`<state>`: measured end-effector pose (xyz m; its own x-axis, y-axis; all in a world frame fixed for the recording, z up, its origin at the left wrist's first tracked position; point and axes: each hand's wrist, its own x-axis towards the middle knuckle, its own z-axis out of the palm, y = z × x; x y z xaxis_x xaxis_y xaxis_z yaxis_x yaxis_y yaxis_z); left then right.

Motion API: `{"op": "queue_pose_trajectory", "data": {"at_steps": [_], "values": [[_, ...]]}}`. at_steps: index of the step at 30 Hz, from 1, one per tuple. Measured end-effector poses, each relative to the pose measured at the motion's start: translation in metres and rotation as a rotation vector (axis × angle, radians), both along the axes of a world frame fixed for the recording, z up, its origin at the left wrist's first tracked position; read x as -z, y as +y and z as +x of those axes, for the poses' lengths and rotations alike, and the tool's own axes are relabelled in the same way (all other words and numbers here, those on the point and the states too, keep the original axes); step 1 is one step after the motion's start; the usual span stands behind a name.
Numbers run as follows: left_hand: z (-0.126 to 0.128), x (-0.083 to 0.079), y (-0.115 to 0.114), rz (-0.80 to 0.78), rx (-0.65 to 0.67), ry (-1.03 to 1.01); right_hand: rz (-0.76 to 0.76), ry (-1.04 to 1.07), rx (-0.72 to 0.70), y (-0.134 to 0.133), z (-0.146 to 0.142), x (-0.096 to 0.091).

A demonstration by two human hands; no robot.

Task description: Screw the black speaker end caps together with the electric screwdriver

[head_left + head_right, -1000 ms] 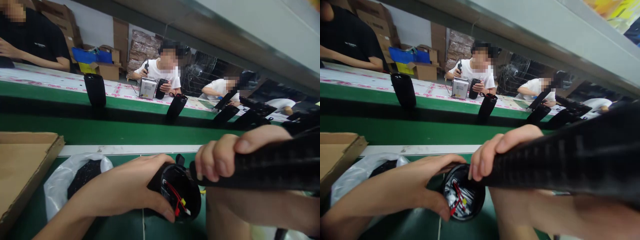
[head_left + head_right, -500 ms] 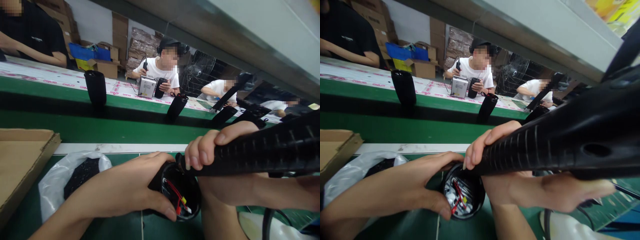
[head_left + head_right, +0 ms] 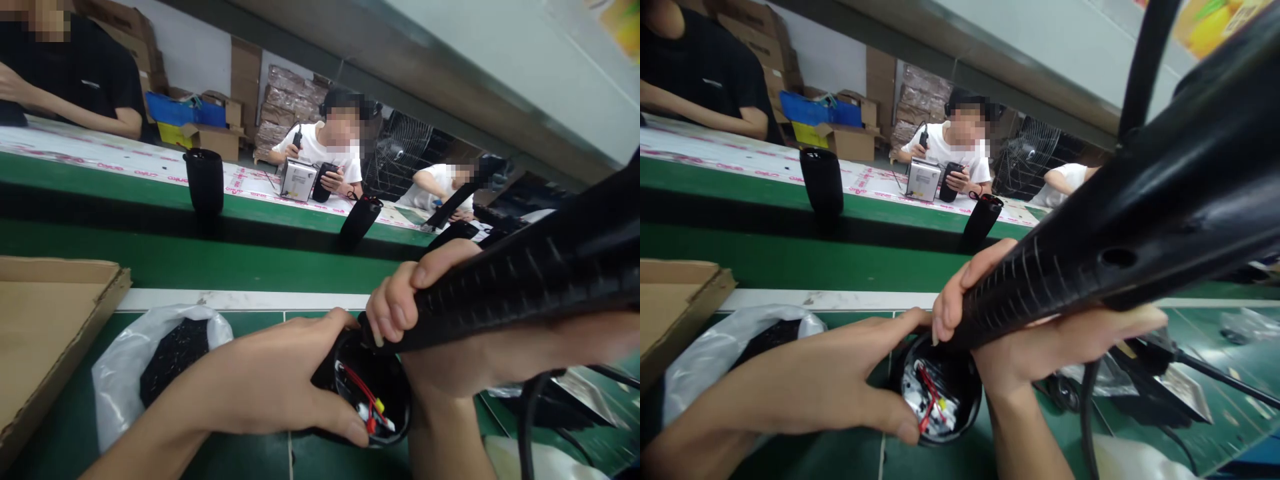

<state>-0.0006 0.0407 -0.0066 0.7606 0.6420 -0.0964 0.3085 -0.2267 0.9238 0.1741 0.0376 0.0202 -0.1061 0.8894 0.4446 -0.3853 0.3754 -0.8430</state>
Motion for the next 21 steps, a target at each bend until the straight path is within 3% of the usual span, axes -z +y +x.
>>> {"op": "queue_pose_trajectory", "data": {"at_steps": [2, 5, 9, 15, 21], "values": [[0.001, -0.003, 0.000, -0.010, 0.003, -0.005, 0.108, -0.031, -0.181, 0.008, 0.004, 0.002], [0.001, -0.006, 0.000, -0.028, -0.022, 0.015, 0.091, -0.070, -0.371, 0.019, 0.009, 0.003], [-0.001, -0.003, -0.002, -0.013, -0.047, 0.045, 0.060, -0.015, -0.350, 0.023, 0.012, 0.005], [0.000, 0.000, -0.003, -0.011, -0.040, 0.027, 0.096, -0.025, -0.425, 0.020, 0.005, 0.008], [-0.001, -0.004, 0.000, -0.021, -0.024, -0.030, 0.170, 0.005, -0.441, 0.020, 0.000, 0.026]]}}
